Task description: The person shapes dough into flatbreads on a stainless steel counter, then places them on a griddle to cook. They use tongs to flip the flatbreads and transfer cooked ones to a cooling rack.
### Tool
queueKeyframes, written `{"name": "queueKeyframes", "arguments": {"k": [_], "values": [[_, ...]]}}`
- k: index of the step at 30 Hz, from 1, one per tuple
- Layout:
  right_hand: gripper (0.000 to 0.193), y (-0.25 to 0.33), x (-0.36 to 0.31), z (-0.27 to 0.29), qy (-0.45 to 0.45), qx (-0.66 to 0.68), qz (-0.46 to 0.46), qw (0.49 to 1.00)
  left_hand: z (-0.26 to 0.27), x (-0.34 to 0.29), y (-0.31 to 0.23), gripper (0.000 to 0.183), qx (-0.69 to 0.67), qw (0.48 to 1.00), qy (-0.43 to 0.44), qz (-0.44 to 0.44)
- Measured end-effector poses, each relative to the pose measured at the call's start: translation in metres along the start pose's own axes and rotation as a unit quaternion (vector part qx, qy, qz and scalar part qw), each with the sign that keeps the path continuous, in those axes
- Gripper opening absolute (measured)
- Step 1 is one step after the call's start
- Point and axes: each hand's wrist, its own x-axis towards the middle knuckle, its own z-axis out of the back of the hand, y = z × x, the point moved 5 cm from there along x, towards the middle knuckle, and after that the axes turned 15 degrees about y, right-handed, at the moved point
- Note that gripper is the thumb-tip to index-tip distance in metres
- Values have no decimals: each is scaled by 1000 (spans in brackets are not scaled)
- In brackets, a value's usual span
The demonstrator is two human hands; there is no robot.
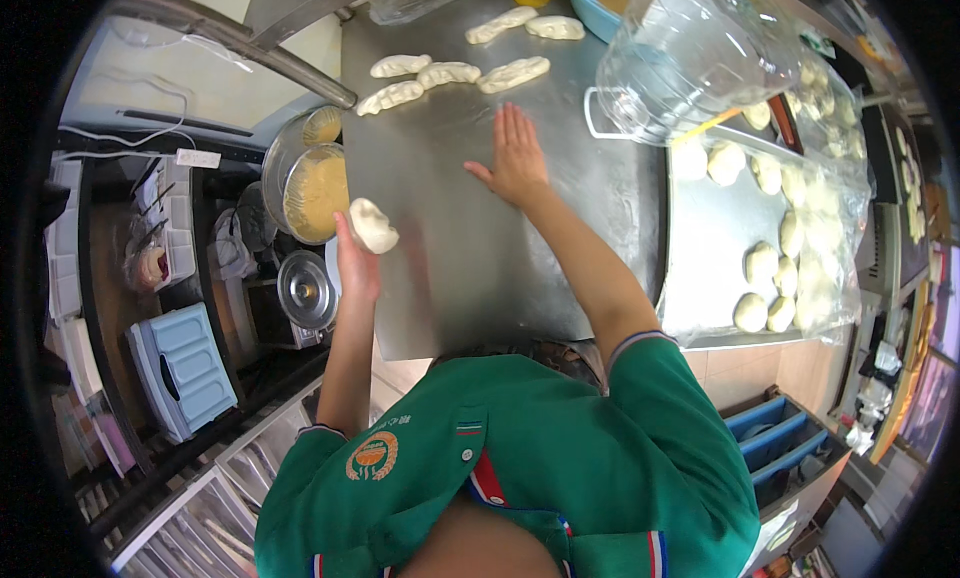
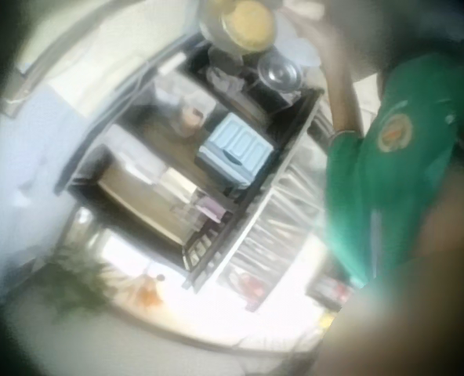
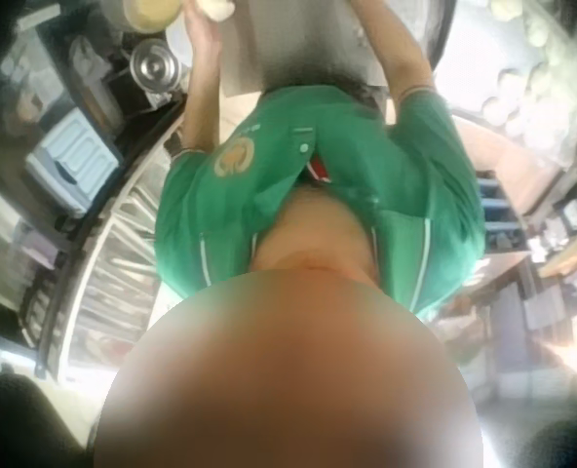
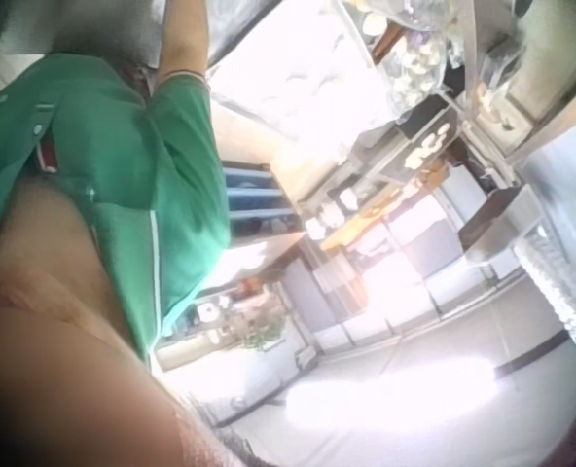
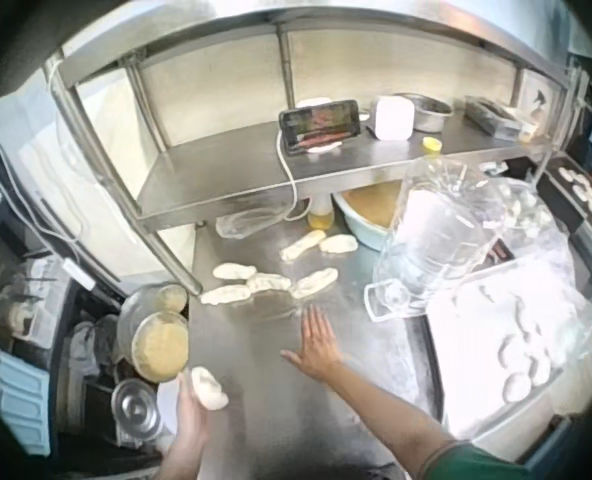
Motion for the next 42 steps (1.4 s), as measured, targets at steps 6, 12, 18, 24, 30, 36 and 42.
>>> {"name": "queueKeyframes", "arguments": {"k": [6,12,18,24,30,36,42], "values": [[91,96,-29,-16,93,-100,209,968,-3,-6,-33,44,180,982,-28,-54],[95,30,-124,-10,133,-33,140,981,-92,-32,-14,66,715,643,106,-254],[78,-76,-187,42,-2,71,17,997,-117,-22,43,80,725,609,218,-235],[46,-248,-153,102,-262,99,-165,946,-113,-54,75,74,703,520,365,-319],[58,-293,-127,82,-78,102,-331,935,-78,-79,78,67,720,544,334,-272],[59,-276,-143,89,-134,23,-275,952,-110,-3,88,56,679,665,265,-159],[31,-217,-191,143,-304,-17,-188,934,-97,-2,32,60,704,615,188,-303]]}}
